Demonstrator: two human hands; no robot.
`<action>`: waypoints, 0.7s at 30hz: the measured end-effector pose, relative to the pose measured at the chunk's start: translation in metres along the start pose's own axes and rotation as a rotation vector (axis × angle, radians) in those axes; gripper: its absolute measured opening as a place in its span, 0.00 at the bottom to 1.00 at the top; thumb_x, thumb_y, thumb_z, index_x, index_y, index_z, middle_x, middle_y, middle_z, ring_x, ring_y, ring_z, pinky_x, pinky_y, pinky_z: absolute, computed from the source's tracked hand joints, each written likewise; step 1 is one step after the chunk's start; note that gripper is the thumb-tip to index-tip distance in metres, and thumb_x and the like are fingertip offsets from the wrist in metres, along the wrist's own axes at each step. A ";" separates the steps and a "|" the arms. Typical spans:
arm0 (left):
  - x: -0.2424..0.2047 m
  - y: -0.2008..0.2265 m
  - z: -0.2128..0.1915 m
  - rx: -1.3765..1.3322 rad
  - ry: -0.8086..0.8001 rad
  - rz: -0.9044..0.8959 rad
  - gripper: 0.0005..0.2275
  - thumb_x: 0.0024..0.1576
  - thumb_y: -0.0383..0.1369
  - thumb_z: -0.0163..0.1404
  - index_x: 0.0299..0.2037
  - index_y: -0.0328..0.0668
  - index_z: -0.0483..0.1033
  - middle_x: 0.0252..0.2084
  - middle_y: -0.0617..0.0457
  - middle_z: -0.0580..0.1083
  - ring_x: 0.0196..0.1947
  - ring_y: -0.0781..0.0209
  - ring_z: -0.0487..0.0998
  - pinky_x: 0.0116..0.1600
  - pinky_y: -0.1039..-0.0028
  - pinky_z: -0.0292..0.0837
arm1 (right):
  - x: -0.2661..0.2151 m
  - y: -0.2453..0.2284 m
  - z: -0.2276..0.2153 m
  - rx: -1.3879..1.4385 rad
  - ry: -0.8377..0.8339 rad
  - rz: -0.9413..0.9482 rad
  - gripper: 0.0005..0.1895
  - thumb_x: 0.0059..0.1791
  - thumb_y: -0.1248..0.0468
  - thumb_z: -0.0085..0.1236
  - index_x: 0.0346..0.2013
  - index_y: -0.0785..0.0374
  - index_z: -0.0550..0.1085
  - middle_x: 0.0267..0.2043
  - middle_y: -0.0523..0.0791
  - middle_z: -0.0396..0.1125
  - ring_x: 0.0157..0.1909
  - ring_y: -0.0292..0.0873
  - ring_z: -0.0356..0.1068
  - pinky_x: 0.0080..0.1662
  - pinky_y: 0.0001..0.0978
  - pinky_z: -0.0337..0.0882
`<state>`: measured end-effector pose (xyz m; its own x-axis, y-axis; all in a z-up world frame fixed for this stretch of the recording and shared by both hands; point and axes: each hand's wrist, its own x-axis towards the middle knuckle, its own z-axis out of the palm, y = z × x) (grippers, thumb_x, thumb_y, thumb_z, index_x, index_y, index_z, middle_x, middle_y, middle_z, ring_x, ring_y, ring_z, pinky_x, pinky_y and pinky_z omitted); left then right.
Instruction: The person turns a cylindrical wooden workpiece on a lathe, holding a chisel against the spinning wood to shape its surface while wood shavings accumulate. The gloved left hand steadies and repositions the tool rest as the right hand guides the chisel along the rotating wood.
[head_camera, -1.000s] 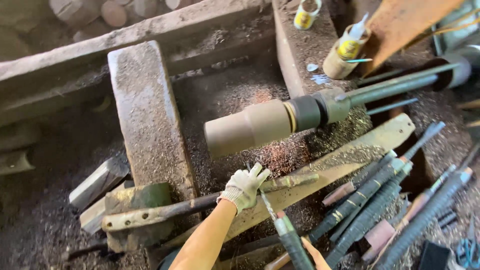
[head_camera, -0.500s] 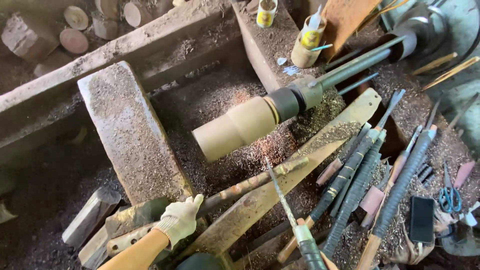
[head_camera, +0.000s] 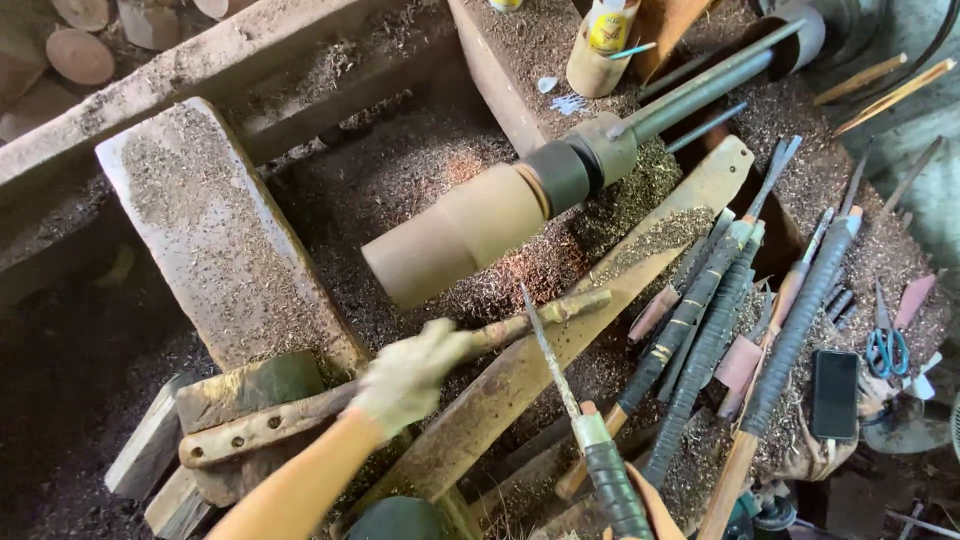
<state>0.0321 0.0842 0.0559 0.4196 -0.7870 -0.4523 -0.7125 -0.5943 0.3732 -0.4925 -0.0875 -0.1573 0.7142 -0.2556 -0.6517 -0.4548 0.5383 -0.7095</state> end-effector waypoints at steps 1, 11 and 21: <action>0.020 0.020 -0.004 -0.035 -0.017 0.114 0.31 0.51 0.14 0.45 0.65 0.52 0.61 0.55 0.45 0.68 0.33 0.54 0.77 0.28 0.70 0.76 | -0.002 -0.047 0.025 0.026 -0.010 0.047 0.54 0.39 0.70 0.64 0.75 0.49 0.49 0.58 0.61 0.68 0.50 0.54 0.78 0.53 0.44 0.75; 0.122 0.063 0.029 -0.027 -0.282 0.039 0.26 0.57 0.16 0.47 0.64 0.52 0.61 0.53 0.47 0.65 0.35 0.57 0.78 0.34 0.72 0.78 | 0.042 -0.173 0.092 0.148 0.017 0.256 0.64 0.32 0.75 0.65 0.77 0.36 0.50 0.47 0.59 0.68 0.35 0.51 0.75 0.43 0.41 0.74; 0.141 0.062 0.054 -0.446 -0.168 -0.391 0.13 0.72 0.42 0.36 0.61 0.49 0.64 0.42 0.41 0.75 0.42 0.42 0.78 0.48 0.56 0.75 | 0.062 -0.100 0.094 -0.094 0.073 0.002 0.54 0.37 0.67 0.67 0.75 0.44 0.52 0.44 0.56 0.68 0.28 0.48 0.76 0.34 0.39 0.78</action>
<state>0.0170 -0.0547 -0.0289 0.4824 -0.4812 -0.7319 -0.2041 -0.8743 0.4403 -0.3524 -0.0821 -0.1014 0.6744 -0.3139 -0.6683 -0.5065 0.4618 -0.7281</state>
